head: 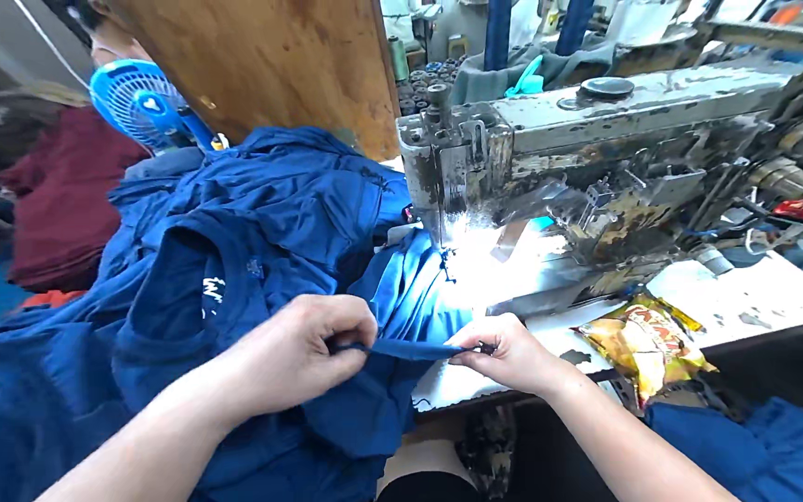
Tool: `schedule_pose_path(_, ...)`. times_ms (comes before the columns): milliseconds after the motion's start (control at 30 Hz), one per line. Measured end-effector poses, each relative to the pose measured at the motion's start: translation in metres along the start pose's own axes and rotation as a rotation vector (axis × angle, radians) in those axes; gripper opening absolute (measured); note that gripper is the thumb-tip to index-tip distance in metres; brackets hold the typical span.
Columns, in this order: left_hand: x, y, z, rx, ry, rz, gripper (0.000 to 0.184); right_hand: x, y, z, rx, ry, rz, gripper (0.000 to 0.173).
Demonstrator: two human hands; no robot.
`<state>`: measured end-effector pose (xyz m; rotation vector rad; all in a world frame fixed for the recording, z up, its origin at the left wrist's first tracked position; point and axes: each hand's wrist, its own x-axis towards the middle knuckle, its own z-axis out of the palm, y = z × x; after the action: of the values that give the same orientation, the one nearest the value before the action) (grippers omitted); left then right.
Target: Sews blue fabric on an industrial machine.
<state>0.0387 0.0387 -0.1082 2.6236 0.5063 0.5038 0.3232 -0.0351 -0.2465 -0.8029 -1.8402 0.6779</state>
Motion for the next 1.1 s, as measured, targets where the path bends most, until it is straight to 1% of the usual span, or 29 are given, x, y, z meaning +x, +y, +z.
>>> schedule_pose_path(33,0.002,0.002,0.002,-0.014,-0.032,0.031,0.008,0.000,-0.001,-0.001,0.000,-0.005,0.008,0.014)
schedule_pose_path(67,0.004,0.003,0.001,0.082,-0.064,0.062,0.012,0.000,-0.001,-0.002,-0.005,-0.011,0.022,0.015)
schedule_pose_path(100,0.006,0.004,-0.003,0.248,-0.082,0.080,0.016,-0.001,-0.001,-0.002,-0.009,-0.015,0.033,0.015)
schedule_pose_path(167,0.009,-0.002,-0.014,0.500,-0.077,0.092,0.021,0.000,-0.001,-0.003,-0.014,-0.020,0.054,0.015)
schedule_pose_path(267,0.014,-0.009,-0.031,0.630,-0.029,0.096,0.021,0.004,0.001,-0.003,-0.001,-0.015,0.091,0.015)
schedule_pose_path(333,0.018,-0.007,-0.032,0.607,0.018,0.087,0.019,0.006,0.003,-0.003,0.025,0.002,0.115,0.016)
schedule_pose_path(467,0.027,-0.003,-0.015,0.434,0.059,0.055,0.020,0.011,-0.001,-0.004,0.078,0.042,0.207,0.016)
schedule_pose_path(567,0.033,-0.001,0.001,0.424,0.057,0.094,0.023,0.014,-0.003,-0.005,0.121,0.041,0.279,0.015)
schedule_pose_path(700,0.041,0.006,0.013,0.363,-0.022,0.172,0.020,0.015,-0.005,-0.004,0.101,0.053,0.279,0.013)
schedule_pose_path(800,0.047,0.006,0.008,0.525,-0.078,0.243,0.020,0.012,-0.003,-0.003,0.055,0.046,0.228,0.013)
schedule_pose_path(967,0.051,-0.011,-0.019,0.761,-0.052,0.220,0.015,0.010,0.000,-0.003,0.070,0.049,0.190,0.013)
schedule_pose_path(1033,0.052,-0.018,-0.021,0.765,-0.022,0.218,0.014,0.010,0.000,-0.002,0.071,0.055,0.183,0.014)
schedule_pose_path(1100,0.051,-0.023,-0.019,0.692,-0.013,0.221,0.016,0.009,0.000,-0.001,0.063,0.046,0.168,0.014)
